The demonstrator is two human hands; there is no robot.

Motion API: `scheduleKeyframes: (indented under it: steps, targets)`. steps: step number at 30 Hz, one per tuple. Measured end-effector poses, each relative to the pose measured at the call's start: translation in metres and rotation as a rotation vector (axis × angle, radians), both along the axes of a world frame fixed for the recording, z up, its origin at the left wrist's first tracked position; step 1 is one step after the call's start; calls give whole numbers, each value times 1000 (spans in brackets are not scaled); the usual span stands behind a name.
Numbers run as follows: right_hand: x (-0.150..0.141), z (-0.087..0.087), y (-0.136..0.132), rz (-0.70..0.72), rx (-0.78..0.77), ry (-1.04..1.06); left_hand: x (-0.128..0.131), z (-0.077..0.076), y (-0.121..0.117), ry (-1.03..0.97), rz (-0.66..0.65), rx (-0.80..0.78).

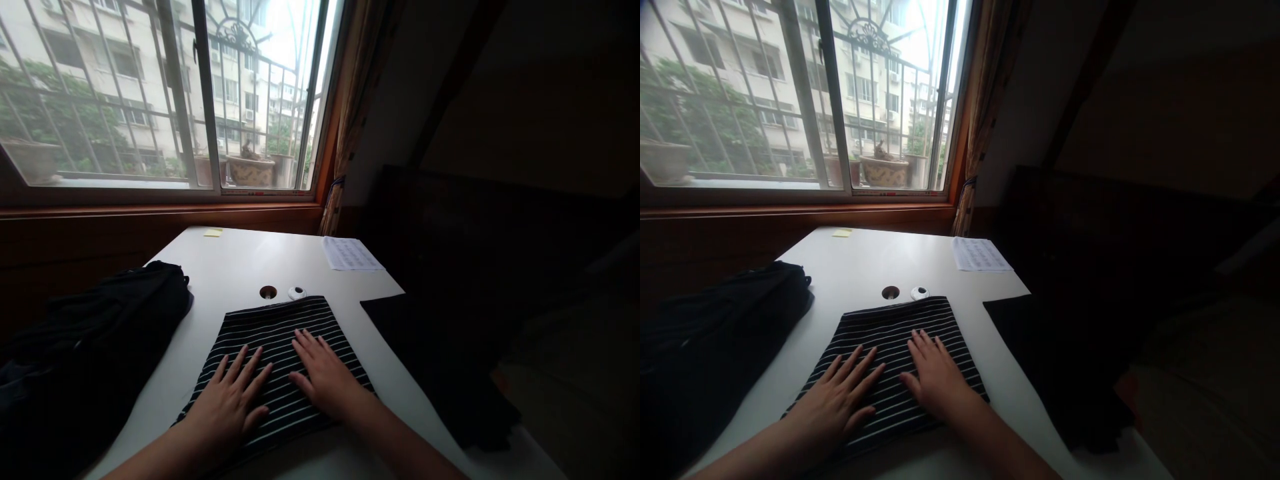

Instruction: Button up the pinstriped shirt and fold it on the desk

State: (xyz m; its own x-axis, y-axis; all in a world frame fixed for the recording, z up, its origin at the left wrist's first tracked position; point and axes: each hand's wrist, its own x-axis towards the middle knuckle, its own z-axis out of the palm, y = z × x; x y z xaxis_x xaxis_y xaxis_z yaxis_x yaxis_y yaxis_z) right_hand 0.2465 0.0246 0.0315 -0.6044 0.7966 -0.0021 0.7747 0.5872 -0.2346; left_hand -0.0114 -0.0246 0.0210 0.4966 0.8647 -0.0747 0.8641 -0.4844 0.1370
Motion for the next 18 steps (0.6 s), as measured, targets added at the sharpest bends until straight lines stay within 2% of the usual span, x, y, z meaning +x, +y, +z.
scheduleKeyframes:
  steps: [4, 9, 14, 18]
  targets:
    - [12, 5, -32, 54, -105, 9, -14, -22, -5, -17, -15, 192]
    - [16, 4, -34, 40, -116, 13, -34, -37, -13, 2, -35, 383]
    - [15, 3, -35, 44, -104, 10, -36, -37, -21, 21, -44, 407]
    - [15, 1, -36, 49, -79, 2, -13, -28, -23, 1, -133, 403]
